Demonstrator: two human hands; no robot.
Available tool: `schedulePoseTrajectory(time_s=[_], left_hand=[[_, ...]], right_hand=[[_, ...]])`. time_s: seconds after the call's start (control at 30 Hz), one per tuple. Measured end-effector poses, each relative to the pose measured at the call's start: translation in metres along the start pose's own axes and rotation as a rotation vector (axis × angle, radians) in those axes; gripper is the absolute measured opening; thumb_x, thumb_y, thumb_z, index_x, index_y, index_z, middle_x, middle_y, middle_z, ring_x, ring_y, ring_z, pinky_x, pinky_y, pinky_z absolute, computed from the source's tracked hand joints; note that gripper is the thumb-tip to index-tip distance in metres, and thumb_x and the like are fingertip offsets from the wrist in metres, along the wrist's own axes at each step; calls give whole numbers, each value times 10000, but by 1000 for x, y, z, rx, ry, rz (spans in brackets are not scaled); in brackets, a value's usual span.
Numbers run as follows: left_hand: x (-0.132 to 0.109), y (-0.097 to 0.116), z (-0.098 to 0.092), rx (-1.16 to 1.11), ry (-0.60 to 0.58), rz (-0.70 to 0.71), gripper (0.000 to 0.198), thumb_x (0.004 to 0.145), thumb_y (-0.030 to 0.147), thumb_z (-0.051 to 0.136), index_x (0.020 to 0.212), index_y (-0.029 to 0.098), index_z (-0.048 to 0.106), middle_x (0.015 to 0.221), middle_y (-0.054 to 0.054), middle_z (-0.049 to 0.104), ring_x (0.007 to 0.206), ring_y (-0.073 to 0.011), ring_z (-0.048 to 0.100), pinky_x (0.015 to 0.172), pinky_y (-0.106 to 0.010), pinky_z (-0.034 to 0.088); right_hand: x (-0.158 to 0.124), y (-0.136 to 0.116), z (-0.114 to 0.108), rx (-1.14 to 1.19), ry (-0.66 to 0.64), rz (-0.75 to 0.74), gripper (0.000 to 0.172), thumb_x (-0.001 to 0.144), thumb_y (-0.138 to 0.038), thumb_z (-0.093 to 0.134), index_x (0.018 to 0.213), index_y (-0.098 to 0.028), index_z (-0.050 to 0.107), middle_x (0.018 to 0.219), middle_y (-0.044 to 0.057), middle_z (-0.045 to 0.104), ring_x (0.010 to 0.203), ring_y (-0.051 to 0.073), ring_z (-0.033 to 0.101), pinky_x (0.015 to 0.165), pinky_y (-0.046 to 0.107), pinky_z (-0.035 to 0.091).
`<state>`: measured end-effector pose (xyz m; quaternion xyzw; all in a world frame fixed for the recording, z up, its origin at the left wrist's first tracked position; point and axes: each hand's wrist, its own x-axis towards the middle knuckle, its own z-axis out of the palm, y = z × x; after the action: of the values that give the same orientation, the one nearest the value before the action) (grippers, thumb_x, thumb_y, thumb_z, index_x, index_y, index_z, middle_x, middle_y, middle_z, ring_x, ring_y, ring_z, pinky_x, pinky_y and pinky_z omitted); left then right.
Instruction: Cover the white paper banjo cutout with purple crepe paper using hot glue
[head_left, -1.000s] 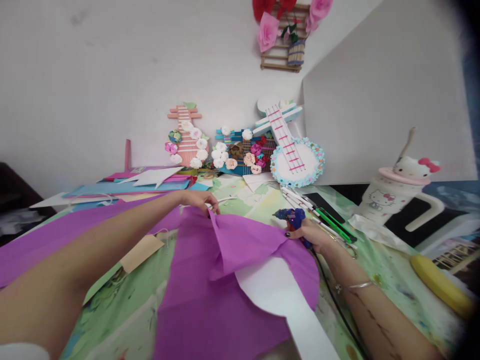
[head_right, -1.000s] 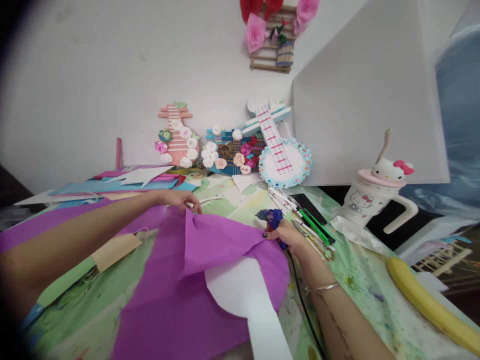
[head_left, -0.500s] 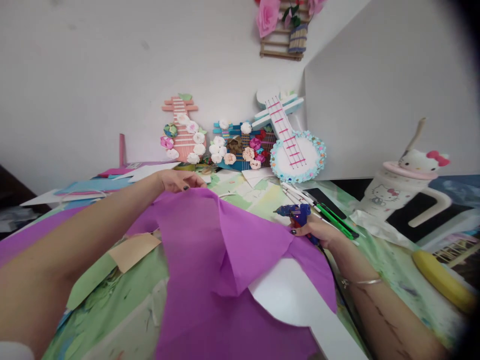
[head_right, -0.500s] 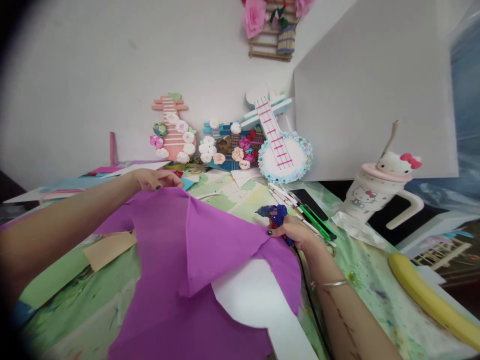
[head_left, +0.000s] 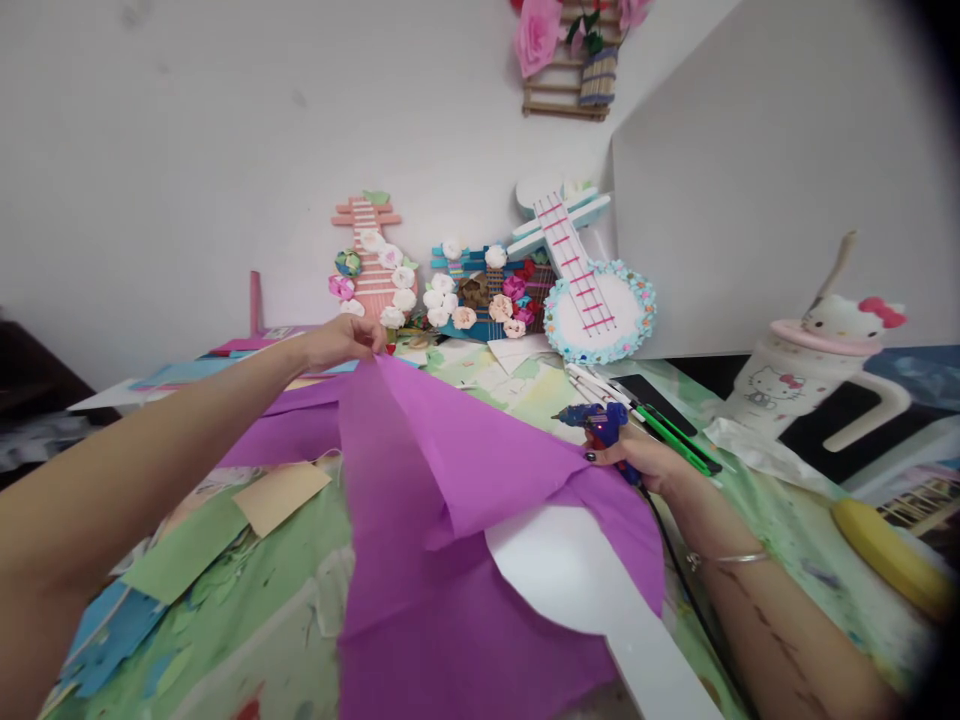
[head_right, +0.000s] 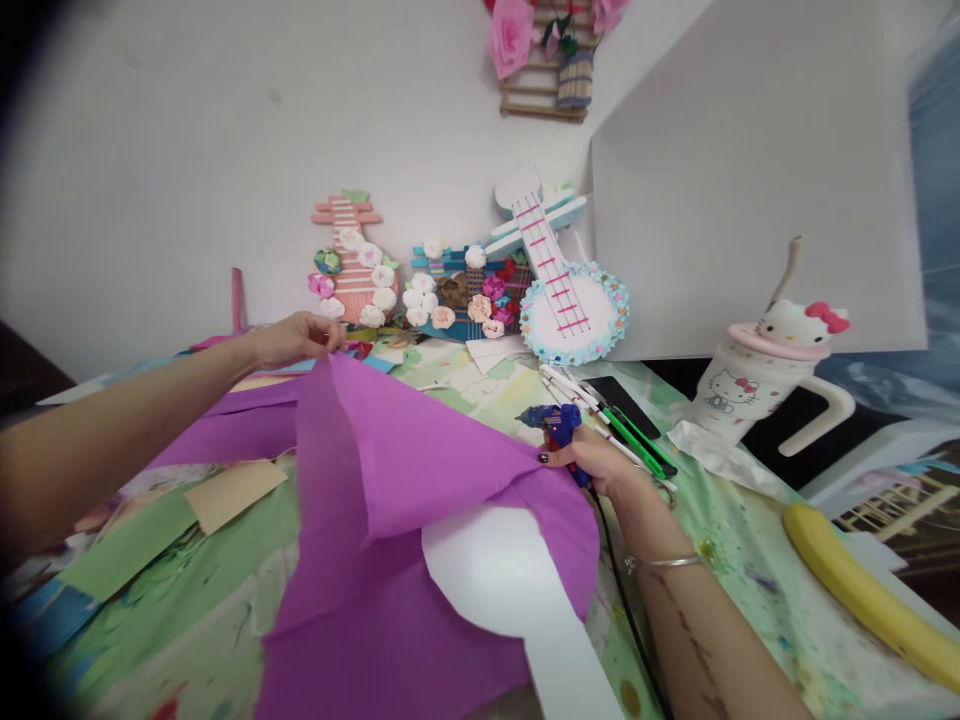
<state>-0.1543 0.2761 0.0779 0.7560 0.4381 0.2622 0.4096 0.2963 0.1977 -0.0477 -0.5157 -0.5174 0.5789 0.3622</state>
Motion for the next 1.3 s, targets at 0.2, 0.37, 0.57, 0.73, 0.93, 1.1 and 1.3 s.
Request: schedulePoseTrajectory(time_s=[0.2,0.37,0.57,0.73,0.93,1.1,1.3], left_hand=[[-11,16,13,230,-264,-85,279,528,120,659,615,185,402,606,49,380,558,-91,344,522,-195,307],[-3,21,2,339,-159,-87,309,535,120,616,569,194,318,572,53,285,522,-84,262,505,-214,216],[2,21,-4,482,661,-180,341,662,180,632,561,188,307,497,75,279,519,-71,285,522,-200,216],[-28,20,33,482,715,-375,329,791,353,592,567,149,462,416,48,417,487,-86,387,505,-197,270],[-101,-3,131,-77,110,-726,664,734,751,451,607,120,615,634,-170,687,490,-241,637,458,-316,484],[-125,-11,182,-704,157,-776,417,739,544,650,798,132,635,854,-199,717,761,-299,710,651,-367,582],[-130,-5,206,-960,245,-741,312,883,358,523,724,113,634,864,-214,717,800,-262,713,782,-355,572]], right_hand=[[1,2,1,-25,59,-47,260,450,-117,741,648,-183,586,635,-15,600,625,149,541,576,266,415],[0,1,2,-39,61,-78,260,463,-125,742,660,-181,583,638,-16,600,627,151,547,581,270,428],[0,0,11,27,181,-27,277,446,-117,722,638,-184,535,603,-34,559,583,129,523,531,250,407],[4,1,20,53,269,6,256,450,-124,685,597,-188,486,562,-44,509,543,118,500,499,245,391],[4,-1,27,18,306,39,230,451,-105,661,601,-187,506,517,-41,501,509,119,487,450,239,353],[-1,-2,32,-20,264,80,193,458,-90,636,552,-180,494,454,-38,484,447,105,447,402,226,294],[-9,-10,34,22,264,57,218,445,-78,612,574,-189,477,472,-41,490,445,108,469,409,232,346]])
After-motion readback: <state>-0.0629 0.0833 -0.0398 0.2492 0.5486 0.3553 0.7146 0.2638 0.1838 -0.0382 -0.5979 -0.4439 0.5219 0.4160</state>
